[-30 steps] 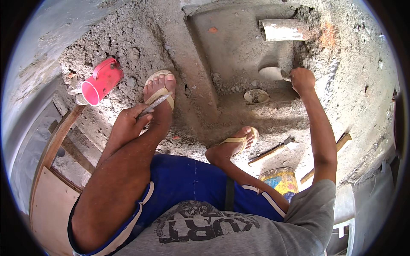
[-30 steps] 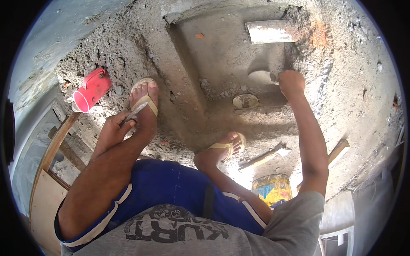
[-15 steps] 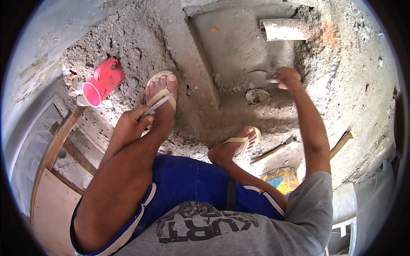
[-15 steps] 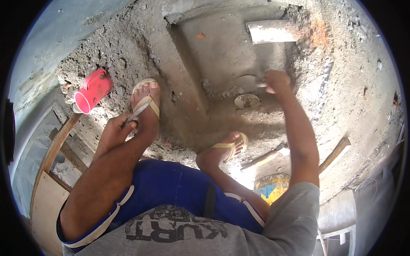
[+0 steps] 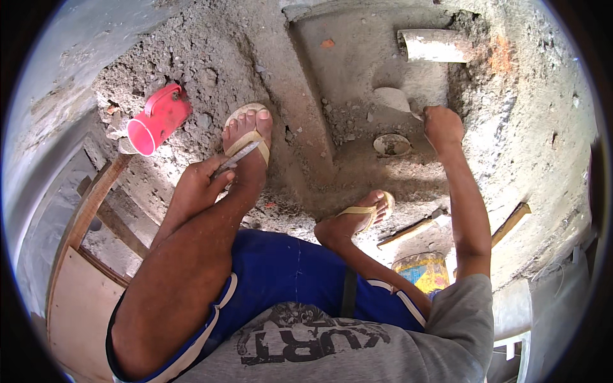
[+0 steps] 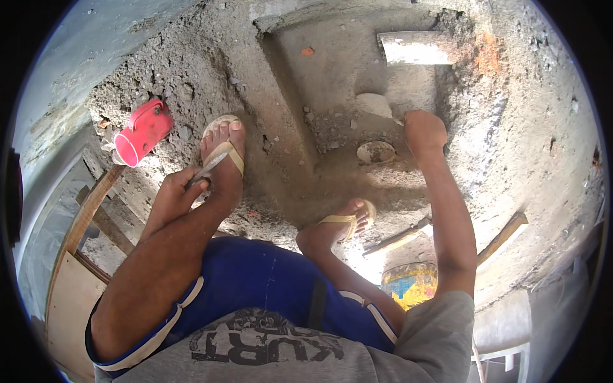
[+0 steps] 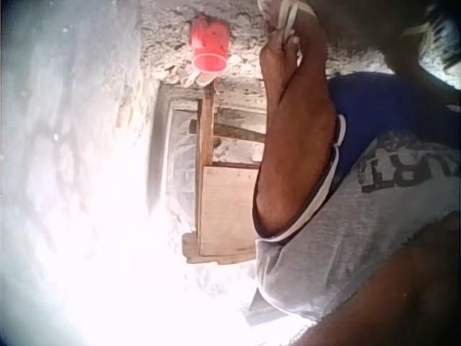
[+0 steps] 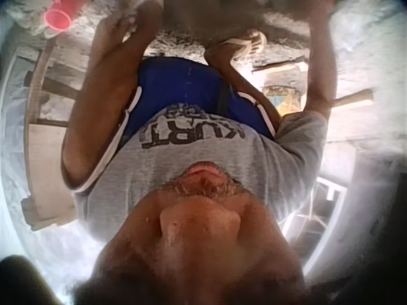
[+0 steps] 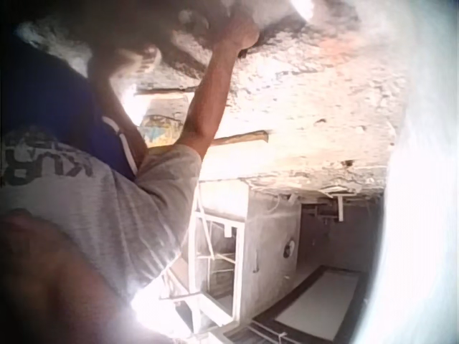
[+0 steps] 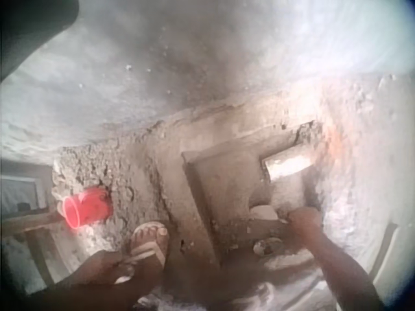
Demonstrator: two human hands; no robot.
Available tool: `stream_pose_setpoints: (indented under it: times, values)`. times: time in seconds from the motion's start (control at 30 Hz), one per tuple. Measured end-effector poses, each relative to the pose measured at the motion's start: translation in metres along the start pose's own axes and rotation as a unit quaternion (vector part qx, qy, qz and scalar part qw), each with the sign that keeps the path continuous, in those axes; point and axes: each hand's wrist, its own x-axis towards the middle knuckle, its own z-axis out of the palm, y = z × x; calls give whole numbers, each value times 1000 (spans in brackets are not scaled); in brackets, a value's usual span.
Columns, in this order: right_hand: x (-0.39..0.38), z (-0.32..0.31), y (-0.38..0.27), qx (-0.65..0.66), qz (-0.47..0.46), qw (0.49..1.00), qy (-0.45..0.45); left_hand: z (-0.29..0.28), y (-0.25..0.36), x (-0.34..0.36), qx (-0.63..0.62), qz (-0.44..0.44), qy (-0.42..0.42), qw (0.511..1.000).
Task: The person uses a hammer and a small metal rod to chip away at concrete around a pipe in a floor cutout, then uses a trowel to apply and smooth cement over the area.
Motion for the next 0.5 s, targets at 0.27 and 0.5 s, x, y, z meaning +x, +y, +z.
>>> stream_pose_setpoints:
  times: [0.27,0.5]
  values:
    - [1,19,-5,41,-92,993,59,-1,1,5,27,-8,-19,999]
    - [79,39,-47,312,-32,922,230,2,0,5,19,14,3,1000]
